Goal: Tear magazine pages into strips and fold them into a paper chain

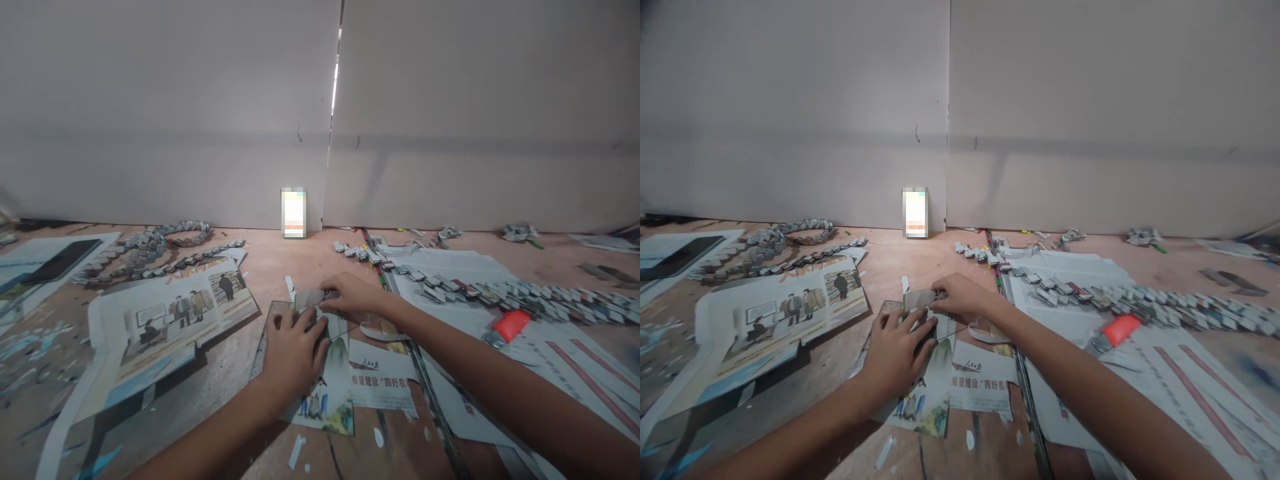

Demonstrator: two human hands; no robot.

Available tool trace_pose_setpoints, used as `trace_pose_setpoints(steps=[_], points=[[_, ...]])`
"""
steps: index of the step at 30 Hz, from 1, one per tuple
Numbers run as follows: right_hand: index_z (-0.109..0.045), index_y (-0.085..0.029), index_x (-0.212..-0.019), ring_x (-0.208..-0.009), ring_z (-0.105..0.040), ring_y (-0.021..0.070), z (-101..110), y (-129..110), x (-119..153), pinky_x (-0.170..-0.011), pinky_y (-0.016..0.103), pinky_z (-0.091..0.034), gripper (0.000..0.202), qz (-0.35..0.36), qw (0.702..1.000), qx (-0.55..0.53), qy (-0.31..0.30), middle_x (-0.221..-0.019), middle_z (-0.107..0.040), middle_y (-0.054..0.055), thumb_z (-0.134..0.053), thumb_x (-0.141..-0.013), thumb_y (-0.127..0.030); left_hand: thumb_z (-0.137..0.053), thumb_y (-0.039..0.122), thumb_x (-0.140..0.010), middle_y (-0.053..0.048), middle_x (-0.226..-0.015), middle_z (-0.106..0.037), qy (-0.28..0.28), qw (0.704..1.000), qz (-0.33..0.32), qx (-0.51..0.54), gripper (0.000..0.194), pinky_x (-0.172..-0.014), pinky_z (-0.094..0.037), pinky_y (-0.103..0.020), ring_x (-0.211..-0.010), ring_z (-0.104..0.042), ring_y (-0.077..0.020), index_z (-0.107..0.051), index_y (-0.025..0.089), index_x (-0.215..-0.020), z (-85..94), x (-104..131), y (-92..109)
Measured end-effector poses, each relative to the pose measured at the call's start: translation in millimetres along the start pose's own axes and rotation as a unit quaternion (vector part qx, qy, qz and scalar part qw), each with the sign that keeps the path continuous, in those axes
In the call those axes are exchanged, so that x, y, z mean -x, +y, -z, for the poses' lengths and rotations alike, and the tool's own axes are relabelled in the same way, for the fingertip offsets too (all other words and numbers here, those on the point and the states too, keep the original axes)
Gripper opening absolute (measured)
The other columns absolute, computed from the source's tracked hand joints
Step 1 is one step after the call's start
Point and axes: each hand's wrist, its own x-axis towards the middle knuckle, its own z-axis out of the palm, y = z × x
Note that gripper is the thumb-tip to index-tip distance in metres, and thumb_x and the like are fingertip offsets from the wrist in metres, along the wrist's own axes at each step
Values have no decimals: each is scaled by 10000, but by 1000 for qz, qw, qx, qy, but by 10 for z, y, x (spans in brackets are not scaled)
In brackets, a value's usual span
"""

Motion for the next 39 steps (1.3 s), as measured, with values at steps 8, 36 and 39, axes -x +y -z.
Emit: trace_pose_setpoints(steps=[8, 36, 39], points=[[-690, -157, -725, -658, -539, 132, -125, -1, 28, -615, 234, -353, 188, 39, 998, -9, 49, -712, -651, 27, -570, -837, -250, -445, 364, -904, -18, -1305, -564, -1, 1000, -1, 4, 348, -912, -303, -546, -1124, -455, -327, -562, 321, -1229, -3, -3, -6], [-526, -149, -1264, -1216, -464, 317, 137, -64, 1104, -993, 487, -368, 474, -99, 955, 152, 235, -1290, -537, 181, -549, -828, -334, -391, 243, -926, -89, -1104, -680, -11, 1000, -11, 16, 307, -854, -405, -431, -1001, -588, -268, -670, 229, -1054, 46, -137, -284], [-483, -230, -1339, -1359, -285, 341, -278, -604, 1148, -1081, 530, -244, 624, -22, 987, 103, 124, -1480, -349, 133, -602, -787, -496, -418, 309, -921, -76, -1116, -682, -9, 997, -29, 69, 300, -928, -388, -400, -1051, -575, -242, -680, 233, -1045, 74, -208, -504]])
